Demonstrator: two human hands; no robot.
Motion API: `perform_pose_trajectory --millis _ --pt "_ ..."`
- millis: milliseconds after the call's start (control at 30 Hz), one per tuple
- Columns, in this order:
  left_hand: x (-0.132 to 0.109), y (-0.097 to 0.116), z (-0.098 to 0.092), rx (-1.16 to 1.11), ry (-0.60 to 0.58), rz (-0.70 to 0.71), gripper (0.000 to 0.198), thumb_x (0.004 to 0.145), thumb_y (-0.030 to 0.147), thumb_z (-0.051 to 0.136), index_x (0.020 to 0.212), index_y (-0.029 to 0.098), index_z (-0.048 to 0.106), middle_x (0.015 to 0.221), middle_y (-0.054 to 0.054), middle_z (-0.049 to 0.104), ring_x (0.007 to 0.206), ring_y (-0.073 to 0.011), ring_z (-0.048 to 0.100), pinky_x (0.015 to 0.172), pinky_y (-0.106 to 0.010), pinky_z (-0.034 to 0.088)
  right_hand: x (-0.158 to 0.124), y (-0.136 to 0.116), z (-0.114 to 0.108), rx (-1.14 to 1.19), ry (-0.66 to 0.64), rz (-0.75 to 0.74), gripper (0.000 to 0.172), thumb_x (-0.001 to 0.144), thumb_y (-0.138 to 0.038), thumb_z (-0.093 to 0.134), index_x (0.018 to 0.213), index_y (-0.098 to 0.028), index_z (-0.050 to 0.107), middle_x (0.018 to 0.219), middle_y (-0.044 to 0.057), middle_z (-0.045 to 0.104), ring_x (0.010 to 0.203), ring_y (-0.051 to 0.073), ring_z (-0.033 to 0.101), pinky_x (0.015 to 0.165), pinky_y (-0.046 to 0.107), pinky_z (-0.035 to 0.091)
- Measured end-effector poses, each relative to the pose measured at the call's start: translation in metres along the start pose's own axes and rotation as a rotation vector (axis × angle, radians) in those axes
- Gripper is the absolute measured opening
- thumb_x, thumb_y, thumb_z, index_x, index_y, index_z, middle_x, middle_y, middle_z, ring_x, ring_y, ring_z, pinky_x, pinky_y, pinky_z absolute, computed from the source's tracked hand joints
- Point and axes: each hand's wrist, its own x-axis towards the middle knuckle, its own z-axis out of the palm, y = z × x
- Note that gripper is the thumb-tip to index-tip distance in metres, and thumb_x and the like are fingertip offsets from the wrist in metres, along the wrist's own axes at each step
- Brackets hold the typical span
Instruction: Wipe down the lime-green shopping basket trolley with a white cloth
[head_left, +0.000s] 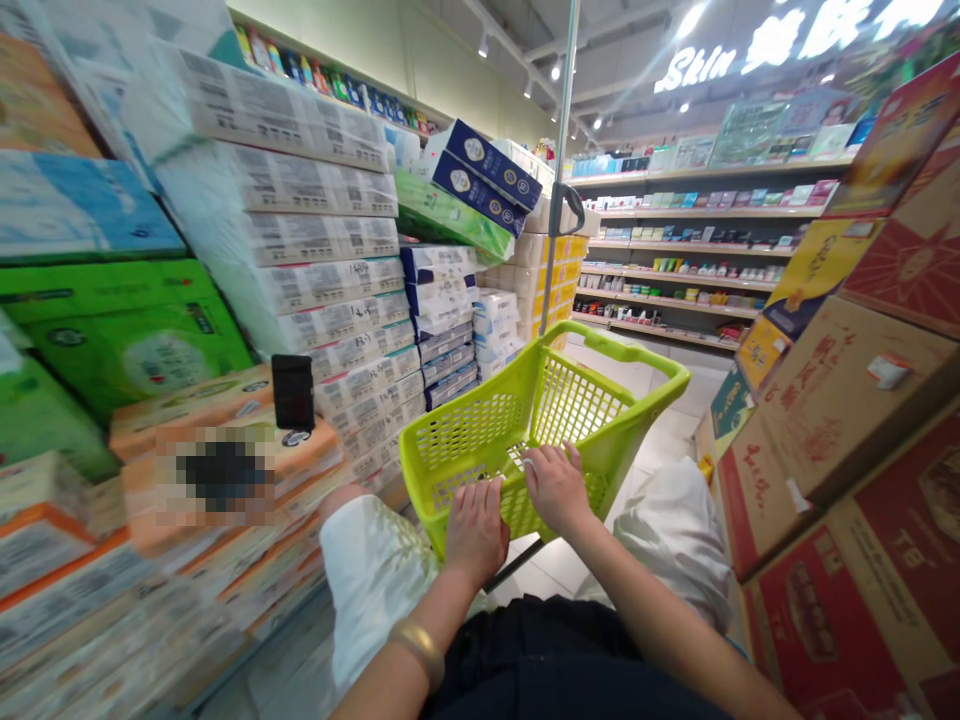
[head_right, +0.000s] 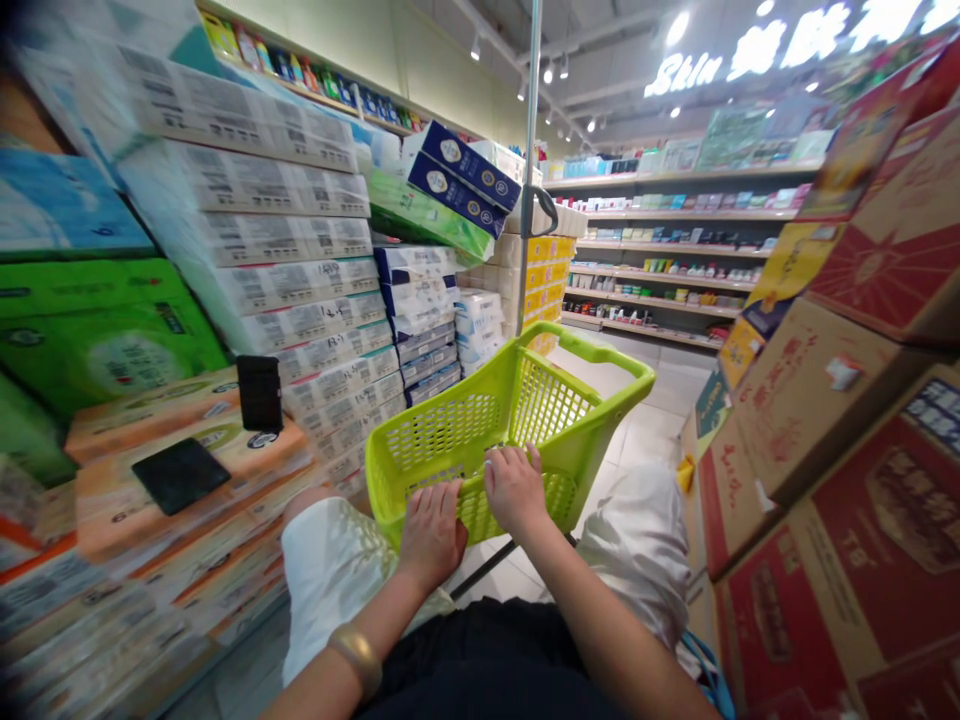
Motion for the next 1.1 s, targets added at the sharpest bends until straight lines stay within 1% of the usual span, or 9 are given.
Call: perform_pose_trajectory --millis 133,333,533,600,667,767,833,1033,1100 --pt "0.000 0.002 0.001 0.001 0.004 -0.011 0.054 0.072 0.015 0.052 0.126 0.013 0.048 0.105 -0.010 0.061 0.096 -0.0258 0.054 0.094 -0.043 0.041 0.003 0.012 -0.004 -0.058 0.048 0.073 0.019 0.094 -0.021 0.044 0.091 -0.023 0.063 0.088 0.002 0.066 0.092 0.019 0.056 0.107 0.039 0.020" --pt "0.001 0.000 0.003 0.014 0.031 0.003 0.053 0.071 0.015 0.051 0.124 0.014 0.048 0.100 -0.009 0.061 0.092 -0.0252 0.055 0.091 -0.044 0.042 -0.008 -0.016 0.008 0.029 -0.007 -0.077 0.017 0.093 -0.020 0.046 0.094 -0.025 0.062 0.093 0.001 0.066 0.095 0.017 0.056 0.107 0.034 0.021" --pt "0.001 0.001 -0.002 -0.006 -0.011 -0.005 0.055 0.072 0.015 0.052 0.127 0.014 0.046 0.105 -0.010 0.061 0.097 -0.0254 0.054 0.094 -0.043 0.040 0.004 0.017 -0.007 -0.046 0.056 0.103 0.019 0.093 -0.020 0.046 0.090 -0.024 0.064 0.089 0.002 0.066 0.094 0.019 0.057 0.108 0.041 0.017" --pt "0.002 0.003 -0.002 -0.009 -0.018 -0.019 0.056 0.072 0.015 0.052 0.128 0.015 0.046 0.105 -0.010 0.061 0.098 -0.0255 0.054 0.095 -0.043 0.039 0.006 0.020 -0.008 -0.056 0.074 0.142 0.019 0.093 -0.019 0.046 0.090 -0.024 0.064 0.091 0.003 0.067 0.096 0.020 0.056 0.108 0.042 0.016" --pt "0.002 0.003 -0.001 -0.014 -0.022 -0.026 0.056 0.072 0.015 0.052 0.127 0.016 0.046 0.106 -0.010 0.061 0.097 -0.0259 0.055 0.094 -0.043 0.039 0.002 0.011 -0.004 -0.047 0.069 0.138 0.019 0.092 -0.018 0.046 0.091 -0.024 0.064 0.092 0.003 0.067 0.097 0.020 0.056 0.108 0.041 0.017" --pt "0.002 0.002 0.000 -0.009 -0.021 -0.021 0.055 0.072 0.016 0.051 0.126 0.016 0.047 0.103 -0.010 0.061 0.095 -0.0260 0.055 0.093 -0.044 0.040 -0.006 -0.010 0.004 -0.002 0.024 0.042 0.018 0.093 -0.019 0.046 0.093 -0.024 0.062 0.094 0.002 0.066 0.098 0.019 0.056 0.108 0.038 0.017" --pt "0.001 0.001 0.000 -0.005 -0.013 -0.011 0.055 0.071 0.016 0.051 0.126 0.015 0.047 0.102 -0.009 0.061 0.095 -0.0260 0.055 0.093 -0.044 0.041 -0.009 -0.015 0.005 0.024 0.005 -0.007 0.018 0.094 -0.020 0.045 0.094 -0.025 0.062 0.095 0.001 0.066 0.099 0.018 0.056 0.108 0.038 0.017" --pt "0.001 0.002 0.000 0.002 -0.020 -0.012 0.056 0.071 0.014 0.052 0.127 0.014 0.047 0.105 -0.011 0.061 0.097 -0.0263 0.054 0.094 -0.043 0.040 0.003 0.016 -0.006 -0.031 0.075 0.115 0.019 0.094 -0.020 0.045 0.090 -0.025 0.063 0.091 0.002 0.067 0.095 0.020 0.056 0.107 0.042 0.016" --pt "0.002 0.003 -0.001 -0.001 -0.031 -0.021 0.056 0.072 0.015 0.052 0.127 0.015 0.046 0.106 -0.011 0.061 0.098 -0.0265 0.054 0.095 -0.044 0.040 0.003 0.015 -0.005 -0.030 0.087 0.129 0.018 0.093 -0.019 0.046 0.089 -0.024 0.063 0.090 0.003 0.067 0.095 0.021 0.056 0.107 0.042 0.017"
